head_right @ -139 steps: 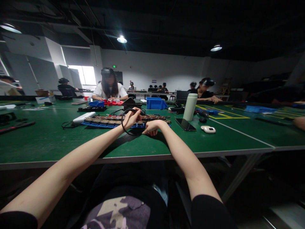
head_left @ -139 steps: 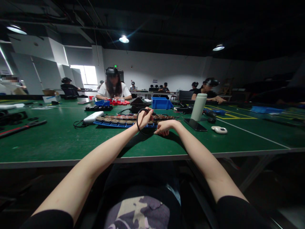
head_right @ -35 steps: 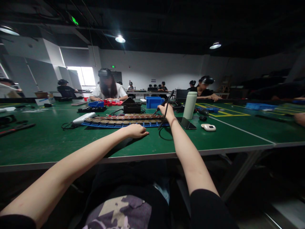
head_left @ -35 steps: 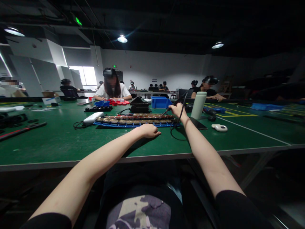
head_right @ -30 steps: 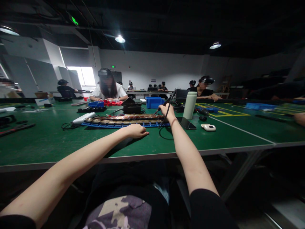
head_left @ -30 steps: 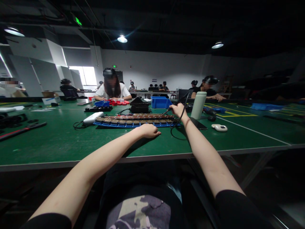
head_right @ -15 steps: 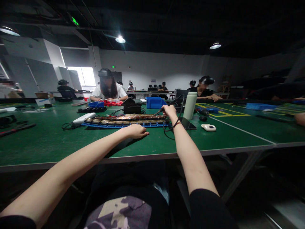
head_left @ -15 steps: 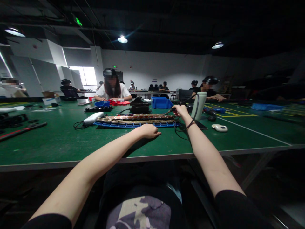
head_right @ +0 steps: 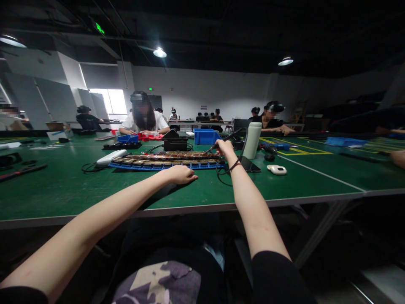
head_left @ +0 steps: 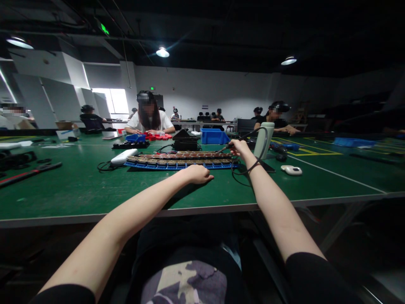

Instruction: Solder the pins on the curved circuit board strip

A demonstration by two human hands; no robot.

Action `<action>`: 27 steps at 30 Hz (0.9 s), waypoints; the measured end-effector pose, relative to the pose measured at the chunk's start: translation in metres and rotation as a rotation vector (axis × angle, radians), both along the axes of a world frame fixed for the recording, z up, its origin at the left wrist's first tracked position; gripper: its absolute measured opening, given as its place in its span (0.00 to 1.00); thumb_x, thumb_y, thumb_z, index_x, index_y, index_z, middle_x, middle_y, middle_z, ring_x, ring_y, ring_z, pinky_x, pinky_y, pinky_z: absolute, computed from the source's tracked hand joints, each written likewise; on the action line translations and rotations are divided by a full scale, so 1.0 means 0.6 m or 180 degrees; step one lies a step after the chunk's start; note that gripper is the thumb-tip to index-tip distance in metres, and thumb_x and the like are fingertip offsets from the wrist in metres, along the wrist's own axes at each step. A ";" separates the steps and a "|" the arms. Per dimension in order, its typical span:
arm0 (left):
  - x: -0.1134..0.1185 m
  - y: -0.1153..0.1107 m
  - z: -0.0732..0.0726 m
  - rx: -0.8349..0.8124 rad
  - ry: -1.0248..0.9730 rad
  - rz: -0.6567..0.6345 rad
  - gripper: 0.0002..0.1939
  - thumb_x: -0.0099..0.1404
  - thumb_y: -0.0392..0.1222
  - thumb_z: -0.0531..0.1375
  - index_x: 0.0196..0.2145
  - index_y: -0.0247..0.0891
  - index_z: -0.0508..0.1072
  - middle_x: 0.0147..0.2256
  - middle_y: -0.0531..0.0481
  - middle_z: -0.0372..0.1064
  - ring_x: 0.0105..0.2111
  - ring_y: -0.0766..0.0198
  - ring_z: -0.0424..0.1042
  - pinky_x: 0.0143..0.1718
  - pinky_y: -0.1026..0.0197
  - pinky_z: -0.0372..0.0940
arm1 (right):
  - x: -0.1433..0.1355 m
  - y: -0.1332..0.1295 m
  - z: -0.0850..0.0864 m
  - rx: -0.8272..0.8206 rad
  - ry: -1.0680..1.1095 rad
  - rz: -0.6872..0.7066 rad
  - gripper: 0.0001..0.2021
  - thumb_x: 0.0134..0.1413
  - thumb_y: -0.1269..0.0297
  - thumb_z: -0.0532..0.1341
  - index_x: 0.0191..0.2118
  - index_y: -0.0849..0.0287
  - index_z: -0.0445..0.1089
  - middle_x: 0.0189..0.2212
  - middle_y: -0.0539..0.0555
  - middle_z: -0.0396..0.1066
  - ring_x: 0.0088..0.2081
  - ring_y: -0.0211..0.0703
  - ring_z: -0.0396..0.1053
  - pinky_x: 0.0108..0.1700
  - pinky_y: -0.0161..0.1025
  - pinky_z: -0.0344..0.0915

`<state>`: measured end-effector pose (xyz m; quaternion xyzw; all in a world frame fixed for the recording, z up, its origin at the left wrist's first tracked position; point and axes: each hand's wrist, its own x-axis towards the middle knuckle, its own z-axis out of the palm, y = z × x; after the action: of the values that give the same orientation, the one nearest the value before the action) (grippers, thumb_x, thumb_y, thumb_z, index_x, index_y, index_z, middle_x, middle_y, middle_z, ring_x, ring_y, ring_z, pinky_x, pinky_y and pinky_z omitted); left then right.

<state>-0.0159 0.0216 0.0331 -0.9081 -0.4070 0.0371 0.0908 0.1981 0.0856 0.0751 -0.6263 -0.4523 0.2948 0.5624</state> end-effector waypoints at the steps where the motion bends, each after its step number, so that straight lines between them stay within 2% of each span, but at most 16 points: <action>1: 0.000 0.000 0.000 0.0003 -0.0005 -0.0005 0.28 0.72 0.57 0.43 0.43 0.36 0.77 0.43 0.37 0.76 0.45 0.50 0.75 0.43 0.56 0.67 | -0.001 -0.003 0.001 -0.0015 0.0004 0.0014 0.03 0.51 0.70 0.59 0.29 0.64 0.68 0.17 0.49 0.65 0.17 0.32 0.62 0.18 0.29 0.59; 8: 0.000 0.000 -0.001 0.0029 0.0011 -0.0052 0.28 0.72 0.56 0.43 0.43 0.35 0.77 0.44 0.36 0.76 0.45 0.49 0.75 0.42 0.55 0.67 | -0.003 -0.007 0.004 -0.0068 -0.0105 -0.0187 0.07 0.53 0.66 0.58 0.28 0.63 0.67 0.19 0.51 0.67 0.18 0.33 0.63 0.18 0.30 0.58; 15: -0.001 0.000 -0.002 0.0053 0.0034 -0.0058 0.28 0.72 0.56 0.43 0.43 0.36 0.77 0.44 0.37 0.76 0.45 0.50 0.75 0.42 0.56 0.67 | 0.010 0.003 0.000 -0.0143 -0.0438 -0.0215 0.09 0.54 0.64 0.59 0.28 0.64 0.68 0.17 0.52 0.67 0.16 0.33 0.63 0.19 0.29 0.60; 21: -0.001 0.003 -0.003 0.0052 -0.0009 -0.0072 0.27 0.72 0.56 0.44 0.42 0.36 0.77 0.43 0.37 0.76 0.44 0.50 0.75 0.43 0.56 0.67 | -0.001 -0.013 0.010 -0.0221 -0.0157 -0.0117 0.08 0.56 0.67 0.58 0.27 0.64 0.66 0.15 0.50 0.65 0.14 0.30 0.59 0.16 0.27 0.55; 27: -0.001 0.002 -0.002 0.0024 0.0026 -0.0059 0.28 0.72 0.56 0.43 0.43 0.35 0.77 0.44 0.37 0.75 0.45 0.49 0.75 0.43 0.55 0.67 | -0.004 -0.014 0.014 0.0078 0.0078 -0.0142 0.10 0.56 0.68 0.58 0.25 0.64 0.66 0.15 0.50 0.65 0.15 0.30 0.60 0.16 0.27 0.56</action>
<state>-0.0162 0.0226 0.0321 -0.9113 -0.3984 0.0384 0.0962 0.1954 0.0774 0.0836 -0.6257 -0.4348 0.2843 0.5819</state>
